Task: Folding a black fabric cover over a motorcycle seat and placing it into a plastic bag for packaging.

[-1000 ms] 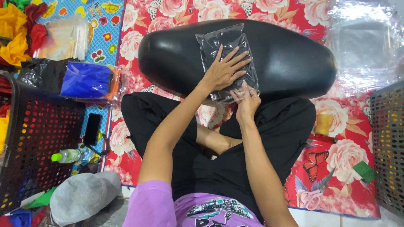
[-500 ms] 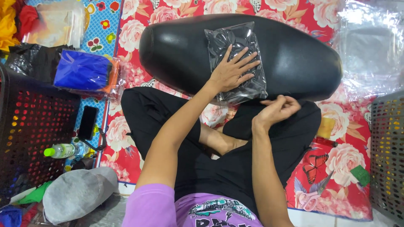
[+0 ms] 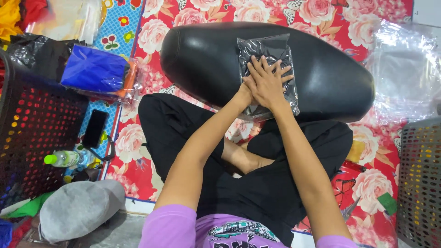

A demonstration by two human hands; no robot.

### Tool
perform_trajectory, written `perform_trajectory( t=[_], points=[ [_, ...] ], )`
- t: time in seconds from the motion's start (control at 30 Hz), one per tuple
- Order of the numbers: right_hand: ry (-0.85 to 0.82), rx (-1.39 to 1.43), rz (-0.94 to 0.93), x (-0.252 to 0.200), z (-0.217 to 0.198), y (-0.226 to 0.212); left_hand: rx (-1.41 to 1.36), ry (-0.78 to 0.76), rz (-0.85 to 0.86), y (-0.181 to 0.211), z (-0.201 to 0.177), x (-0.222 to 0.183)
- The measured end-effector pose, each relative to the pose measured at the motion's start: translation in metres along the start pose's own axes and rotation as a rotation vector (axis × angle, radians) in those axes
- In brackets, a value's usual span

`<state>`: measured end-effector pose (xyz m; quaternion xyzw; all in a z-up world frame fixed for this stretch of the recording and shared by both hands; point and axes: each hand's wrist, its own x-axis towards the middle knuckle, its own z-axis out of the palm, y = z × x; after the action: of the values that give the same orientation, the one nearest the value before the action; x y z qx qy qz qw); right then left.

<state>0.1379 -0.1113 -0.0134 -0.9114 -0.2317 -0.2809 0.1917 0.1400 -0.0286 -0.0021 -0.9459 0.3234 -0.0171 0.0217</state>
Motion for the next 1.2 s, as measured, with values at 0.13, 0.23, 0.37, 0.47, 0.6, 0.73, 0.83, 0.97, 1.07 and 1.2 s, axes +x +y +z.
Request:
perform_trajectory(
  t=[0.13,0.23,0.37,0.47,0.6,0.73,0.83,0.97,1.07,1.2],
  points=[
    [-0.079,-0.052,0.078,-0.009,0.032,0.008,0.092,-0.042,-0.187,0.021,-0.034,-0.012],
    [-0.134,-0.092,0.140,-0.009,0.058,0.017,-0.028,0.011,-0.014,-0.003,0.009,0.000],
    [-0.173,-0.134,0.188,-0.003,0.048,0.019,-0.047,0.071,0.030,-0.001,-0.008,0.001],
    [-0.302,0.089,0.033,0.023,-0.001,0.003,-0.060,0.122,0.066,-0.002,-0.011,0.005],
    [-0.603,-0.049,0.164,0.024,0.019,0.013,-0.087,0.164,0.116,0.002,-0.008,0.001],
    [-0.438,0.034,0.083,0.038,-0.003,0.005,-0.103,0.217,0.167,0.004,-0.009,0.000],
    [-0.552,0.041,0.141,0.039,-0.001,0.007,-0.109,0.260,0.204,0.000,-0.019,-0.002],
    [-0.468,0.023,0.127,0.042,0.004,0.015,-0.114,0.316,0.268,-0.001,-0.019,0.007],
    [-0.480,0.034,0.223,0.038,0.015,0.024,-0.109,0.360,0.307,-0.006,-0.018,0.019],
    [-0.434,0.017,0.238,0.044,0.019,0.030,-0.106,0.410,0.345,-0.012,-0.015,0.026]
  ],
)
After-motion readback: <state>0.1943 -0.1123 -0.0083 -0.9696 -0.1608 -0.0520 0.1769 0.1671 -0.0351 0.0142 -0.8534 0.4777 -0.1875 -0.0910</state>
